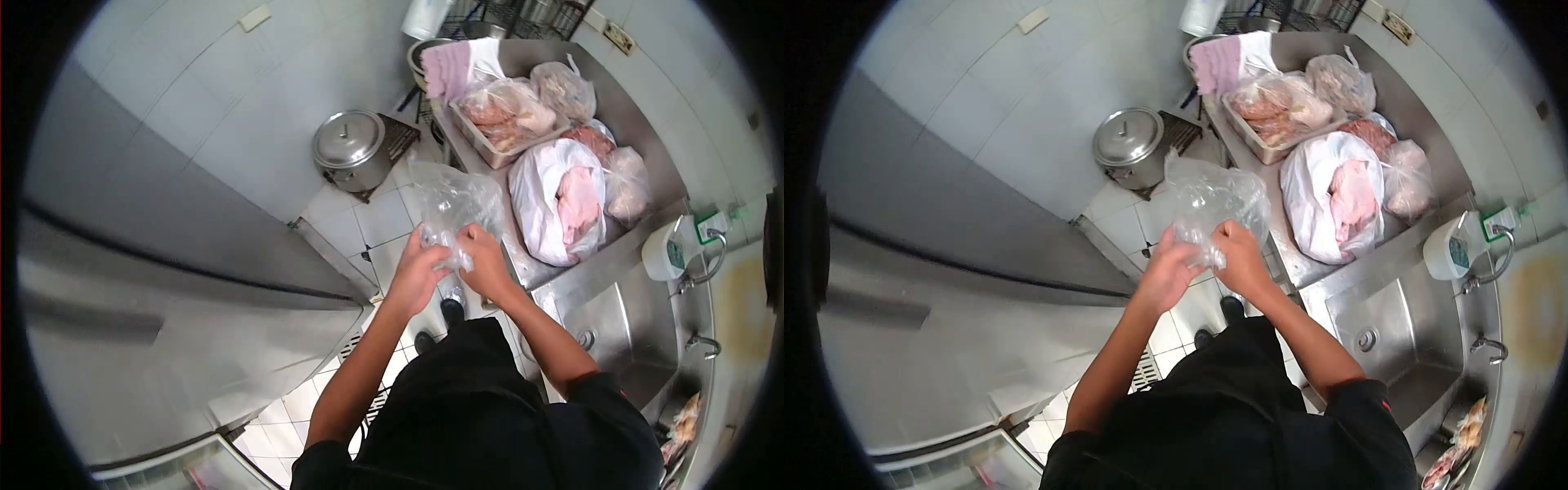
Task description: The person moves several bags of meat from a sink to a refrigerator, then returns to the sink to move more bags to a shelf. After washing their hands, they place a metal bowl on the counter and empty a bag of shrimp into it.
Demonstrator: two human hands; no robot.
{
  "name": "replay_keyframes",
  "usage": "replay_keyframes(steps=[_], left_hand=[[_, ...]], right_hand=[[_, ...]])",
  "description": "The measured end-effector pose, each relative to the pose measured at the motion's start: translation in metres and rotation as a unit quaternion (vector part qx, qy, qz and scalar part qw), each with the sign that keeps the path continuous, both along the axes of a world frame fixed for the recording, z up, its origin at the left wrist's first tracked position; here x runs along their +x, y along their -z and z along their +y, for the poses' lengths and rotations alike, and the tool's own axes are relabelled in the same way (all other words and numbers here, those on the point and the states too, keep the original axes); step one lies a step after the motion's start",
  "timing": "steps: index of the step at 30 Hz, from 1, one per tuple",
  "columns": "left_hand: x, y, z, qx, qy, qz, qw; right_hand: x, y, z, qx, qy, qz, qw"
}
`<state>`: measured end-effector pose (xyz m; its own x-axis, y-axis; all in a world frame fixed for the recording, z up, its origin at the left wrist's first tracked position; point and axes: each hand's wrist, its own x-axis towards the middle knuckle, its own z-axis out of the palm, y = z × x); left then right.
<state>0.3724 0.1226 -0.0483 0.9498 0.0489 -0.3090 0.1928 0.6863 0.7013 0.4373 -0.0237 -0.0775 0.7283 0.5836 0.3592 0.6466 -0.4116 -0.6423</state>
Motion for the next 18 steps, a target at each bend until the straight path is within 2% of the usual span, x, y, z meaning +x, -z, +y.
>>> replay_keyframes(steps=[1,4,5,8,11,13,14,16,18], left_hand=[[-0.008,-0.013,-0.003,0.01,-0.016,0.022,1.0],[-0.025,-0.001,0.002,0.168,-0.089,0.042,0.981],[-0.028,0.018,0.008,0.174,-0.14,0.03,0.974],[-0.052,0.032,0.021,0.113,-0.208,0.017,0.971],[-0.072,0.021,0.019,0.042,-0.163,-0.02,0.986],[-0.077,0.028,0.012,-0.023,-0.108,-0.023,0.994],[-0.077,0.03,0.009,-0.055,-0.094,-0.033,0.994],[-0.079,0.026,-0.005,-0.062,-0.094,-0.023,0.993],[-0.08,0.034,-0.017,-0.008,-0.111,-0.015,0.994]], right_hand=[[-0.006,0.0,0.004,0.0,-0.032,-0.028,0.999],[-0.019,-0.002,0.017,-0.055,-0.123,0.0,0.991],[-0.018,0.004,0.02,-0.06,-0.139,0.068,0.986],[-0.023,-0.018,0.018,-0.004,-0.189,0.124,0.974],[-0.032,-0.024,0.016,0.072,-0.166,0.224,0.958],[-0.041,-0.015,0.011,0.162,-0.193,0.41,0.876],[-0.042,-0.01,0.012,0.192,-0.211,0.498,0.819],[-0.045,0.008,0.009,0.218,-0.168,0.543,0.793],[-0.044,0.021,0.005,0.226,-0.165,0.536,0.797]])
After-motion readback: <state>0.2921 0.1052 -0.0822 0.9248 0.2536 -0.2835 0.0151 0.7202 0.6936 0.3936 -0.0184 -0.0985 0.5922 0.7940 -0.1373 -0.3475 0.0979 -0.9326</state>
